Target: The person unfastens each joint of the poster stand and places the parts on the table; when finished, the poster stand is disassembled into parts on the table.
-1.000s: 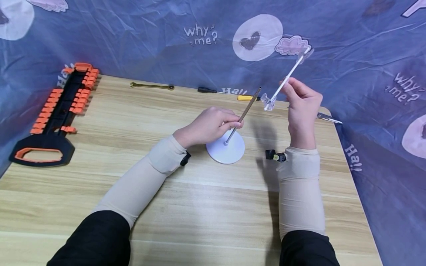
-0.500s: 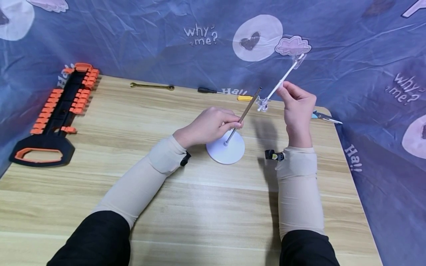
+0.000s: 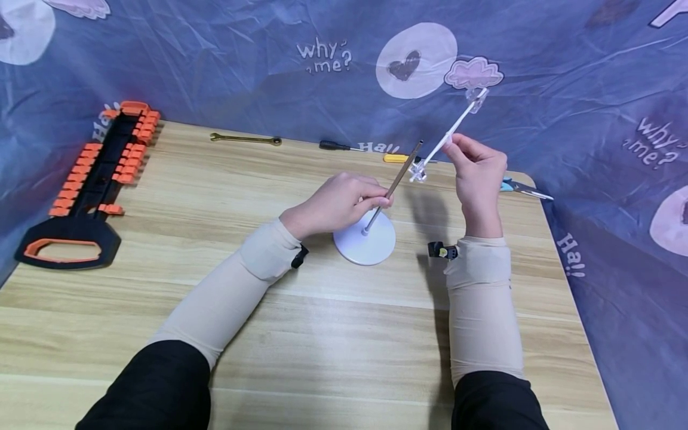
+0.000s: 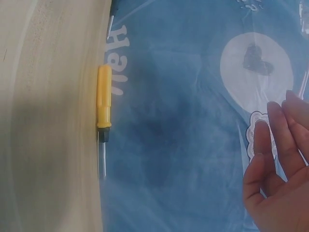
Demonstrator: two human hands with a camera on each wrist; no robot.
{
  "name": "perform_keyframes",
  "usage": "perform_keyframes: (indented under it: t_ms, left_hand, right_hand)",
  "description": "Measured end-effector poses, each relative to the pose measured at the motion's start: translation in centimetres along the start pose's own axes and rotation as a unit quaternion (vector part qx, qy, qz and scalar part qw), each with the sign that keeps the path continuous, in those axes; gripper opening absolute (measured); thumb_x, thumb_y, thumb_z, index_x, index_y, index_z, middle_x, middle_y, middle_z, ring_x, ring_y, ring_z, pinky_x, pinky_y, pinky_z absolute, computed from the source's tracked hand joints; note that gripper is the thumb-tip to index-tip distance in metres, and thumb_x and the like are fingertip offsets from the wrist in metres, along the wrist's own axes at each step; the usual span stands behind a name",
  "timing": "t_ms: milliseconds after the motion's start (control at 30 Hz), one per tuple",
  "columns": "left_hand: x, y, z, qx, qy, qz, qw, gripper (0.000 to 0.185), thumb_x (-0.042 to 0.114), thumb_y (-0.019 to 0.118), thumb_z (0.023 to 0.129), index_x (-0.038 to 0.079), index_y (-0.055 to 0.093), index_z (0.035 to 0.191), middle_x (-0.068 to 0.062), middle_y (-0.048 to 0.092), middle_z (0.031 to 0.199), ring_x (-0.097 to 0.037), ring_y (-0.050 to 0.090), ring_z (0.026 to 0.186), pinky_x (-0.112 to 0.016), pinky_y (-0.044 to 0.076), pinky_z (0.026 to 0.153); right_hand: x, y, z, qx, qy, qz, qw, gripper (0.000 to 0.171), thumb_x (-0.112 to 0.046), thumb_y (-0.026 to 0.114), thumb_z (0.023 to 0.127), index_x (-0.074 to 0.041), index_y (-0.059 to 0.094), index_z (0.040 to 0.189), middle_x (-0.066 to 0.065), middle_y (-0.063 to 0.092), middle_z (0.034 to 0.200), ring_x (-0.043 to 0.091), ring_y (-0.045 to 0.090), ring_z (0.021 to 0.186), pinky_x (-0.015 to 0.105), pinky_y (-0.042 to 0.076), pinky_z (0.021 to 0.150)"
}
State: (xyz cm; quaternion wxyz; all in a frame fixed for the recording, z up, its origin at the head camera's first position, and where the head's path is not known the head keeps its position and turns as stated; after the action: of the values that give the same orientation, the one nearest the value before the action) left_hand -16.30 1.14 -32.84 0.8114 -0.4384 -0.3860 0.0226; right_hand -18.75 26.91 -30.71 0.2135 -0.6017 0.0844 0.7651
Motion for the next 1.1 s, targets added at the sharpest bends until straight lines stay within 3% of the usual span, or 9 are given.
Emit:
perform_keyframes:
  t_ms: [600, 1100]
  left_hand:
    - [0.05, -0.02, 0.00, -0.001, -0.001, -0.002, 1.0000, 0.021, 0.026, 0.064, 0.108, 0.017, 0.083, 0.114, 0.004, 0.079, 0.106, -0.012, 0.073, 0.099, -0.036, 0.055, 0.092]
    - [0.11, -0.07, 0.01, -0.003, -0.005, -0.002, 1.0000, 0.020, 0.026, 0.065, 0.108, 0.018, 0.083, 0.113, 0.005, 0.077, 0.102, -0.012, 0.069, 0.094, -0.035, 0.053, 0.090]
  right_hand:
    - [0.29, 0.06, -0.06, -0.008, 0.019, -0.105, 0.994, 0.016, -0.023, 0.089, 0.089, -0.016, 0.087, 0.103, -0.019, 0.072, 0.077, 0.003, 0.056, 0.075, 0.020, 0.040, 0.067]
    - [0.46, 0.08, -0.29, -0.045, 0.017, -0.169, 0.984, 0.024, -0.028, 0.088, 0.091, -0.013, 0.086, 0.110, -0.024, 0.071, 0.078, 0.002, 0.060, 0.077, 0.020, 0.042, 0.068]
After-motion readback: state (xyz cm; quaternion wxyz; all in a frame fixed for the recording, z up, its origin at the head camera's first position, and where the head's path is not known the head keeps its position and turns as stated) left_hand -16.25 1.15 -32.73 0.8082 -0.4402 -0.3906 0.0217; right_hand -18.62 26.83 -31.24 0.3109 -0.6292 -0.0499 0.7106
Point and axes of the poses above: each hand's wrist, its own z-axis towards the middle knuckle, its own y-axis out of the palm, x = y × z, the point moved 1 cm from there along z, towards the middle knuckle
